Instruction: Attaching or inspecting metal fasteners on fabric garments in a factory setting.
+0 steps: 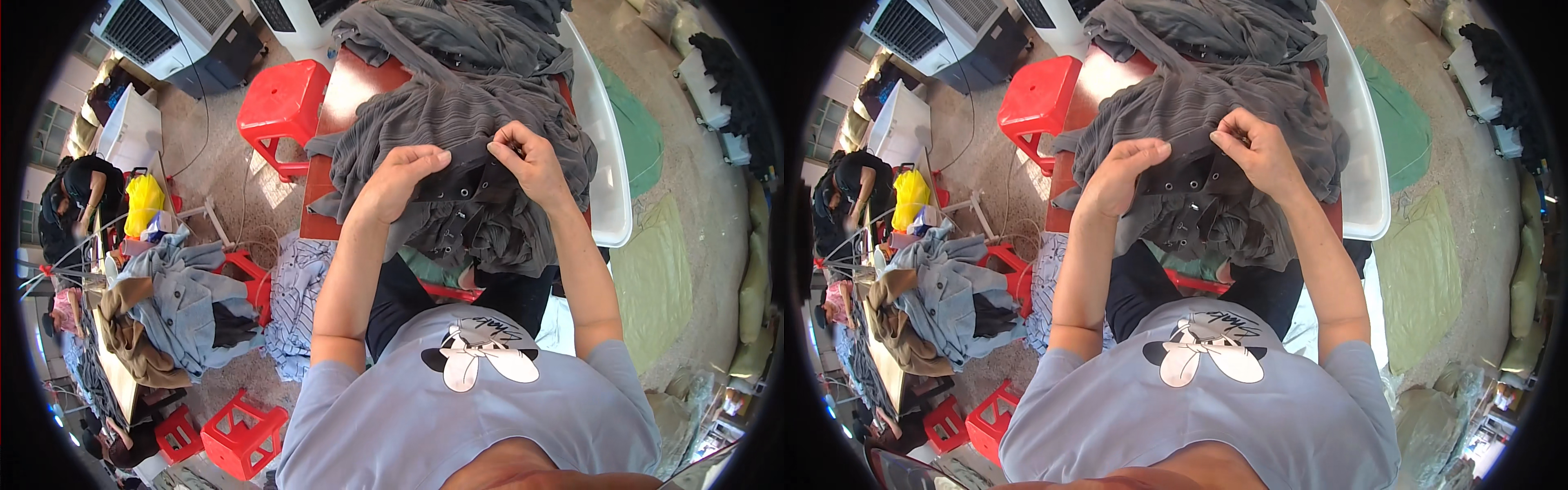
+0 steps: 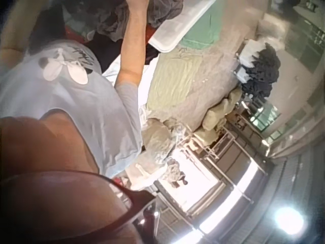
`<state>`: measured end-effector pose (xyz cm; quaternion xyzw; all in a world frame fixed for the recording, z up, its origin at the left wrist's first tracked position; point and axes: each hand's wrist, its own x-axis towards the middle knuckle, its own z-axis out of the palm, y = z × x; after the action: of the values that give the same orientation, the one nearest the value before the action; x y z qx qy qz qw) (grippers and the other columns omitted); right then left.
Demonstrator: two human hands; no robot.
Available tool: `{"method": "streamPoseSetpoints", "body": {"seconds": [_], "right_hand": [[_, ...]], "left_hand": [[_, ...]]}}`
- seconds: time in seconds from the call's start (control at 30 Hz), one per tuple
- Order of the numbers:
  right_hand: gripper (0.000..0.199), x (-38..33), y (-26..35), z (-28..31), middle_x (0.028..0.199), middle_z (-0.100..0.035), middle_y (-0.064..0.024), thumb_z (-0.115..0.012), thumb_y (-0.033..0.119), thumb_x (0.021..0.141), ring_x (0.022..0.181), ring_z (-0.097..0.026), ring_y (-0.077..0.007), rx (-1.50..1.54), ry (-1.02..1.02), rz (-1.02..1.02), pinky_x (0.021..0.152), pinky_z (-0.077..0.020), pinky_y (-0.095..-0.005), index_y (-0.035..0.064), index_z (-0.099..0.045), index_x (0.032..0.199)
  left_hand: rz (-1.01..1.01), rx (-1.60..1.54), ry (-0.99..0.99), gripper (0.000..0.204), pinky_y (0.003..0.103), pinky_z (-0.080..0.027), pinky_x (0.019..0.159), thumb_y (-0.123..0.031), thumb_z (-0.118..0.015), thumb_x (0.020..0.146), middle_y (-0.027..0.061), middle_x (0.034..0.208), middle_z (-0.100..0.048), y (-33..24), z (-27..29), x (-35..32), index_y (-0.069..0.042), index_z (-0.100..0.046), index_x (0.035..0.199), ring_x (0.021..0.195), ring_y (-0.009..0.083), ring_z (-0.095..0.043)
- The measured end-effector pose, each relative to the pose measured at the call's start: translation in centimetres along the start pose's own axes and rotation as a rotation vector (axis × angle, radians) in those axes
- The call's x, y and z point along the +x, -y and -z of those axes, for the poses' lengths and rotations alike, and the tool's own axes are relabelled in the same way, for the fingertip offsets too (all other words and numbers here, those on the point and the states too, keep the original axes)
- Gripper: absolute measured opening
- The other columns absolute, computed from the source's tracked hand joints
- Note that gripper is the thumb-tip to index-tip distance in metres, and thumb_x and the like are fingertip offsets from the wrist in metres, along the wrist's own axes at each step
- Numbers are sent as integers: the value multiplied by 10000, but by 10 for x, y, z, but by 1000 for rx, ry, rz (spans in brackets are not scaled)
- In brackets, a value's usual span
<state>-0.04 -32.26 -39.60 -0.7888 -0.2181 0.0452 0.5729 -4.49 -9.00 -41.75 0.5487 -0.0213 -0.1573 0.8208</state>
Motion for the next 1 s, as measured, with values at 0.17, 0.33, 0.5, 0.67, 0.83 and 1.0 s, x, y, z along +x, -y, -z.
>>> {"method": "streamPoseSetpoints", "body": {"seconds": [0.17,0.33,0.5,0.67,0.83,1.0], "right_hand": [[152,-3,3,-4,782,-526,53,-675,154,940,714,-439,-35,-51,-36,-48,634,-356,-203,31,-598,896],[252,-19,11,-19,826,-635,-85,-673,216,943,723,-643,-188,-369,-172,249,668,-513,-314,41,-563,1086],[270,-38,14,-35,930,-650,-87,-691,153,901,707,-660,-226,-537,-154,420,643,-528,-324,38,-552,1102],[326,-42,12,-47,916,-642,-78,-714,158,891,695,-648,-215,-457,-223,457,639,-526,-320,37,-556,1149],[305,-40,11,-49,886,-642,-80,-715,162,894,676,-644,-211,-324,-214,363,628,-524,-316,45,-565,1132],[257,-46,12,-52,865,-622,-75,-732,118,863,661,-640,-217,-522,-138,425,586,-505,-324,48,-561,1041]], "left_hand": [[-32,-15,-20,146,212,-467,773,-167,-674,931,-12,890,-695,1,4,0,-28,-721,928,828,55,-609],[-14,4,12,136,214,-467,781,-139,-703,899,13,881,-709,-1,4,-2,-10,-724,935,812,67,-622],[-33,-110,-20,147,228,-473,799,-123,-719,876,41,896,-723,-1,-3,-4,0,-730,957,823,83,-637],[-54,-89,-38,169,245,-479,810,-121,-719,876,61,905,-724,0,-7,-4,12,-733,980,838,103,-645],[-68,-64,-62,184,256,-487,814,-120,-721,876,78,911,-726,1,-6,-3,28,-735,985,852,122,-653],[-95,-2,-95,204,245,-498,770,-99,-728,860,95,894,-727,2,-6,-5,58,-733,989,822,120,-656]]}}
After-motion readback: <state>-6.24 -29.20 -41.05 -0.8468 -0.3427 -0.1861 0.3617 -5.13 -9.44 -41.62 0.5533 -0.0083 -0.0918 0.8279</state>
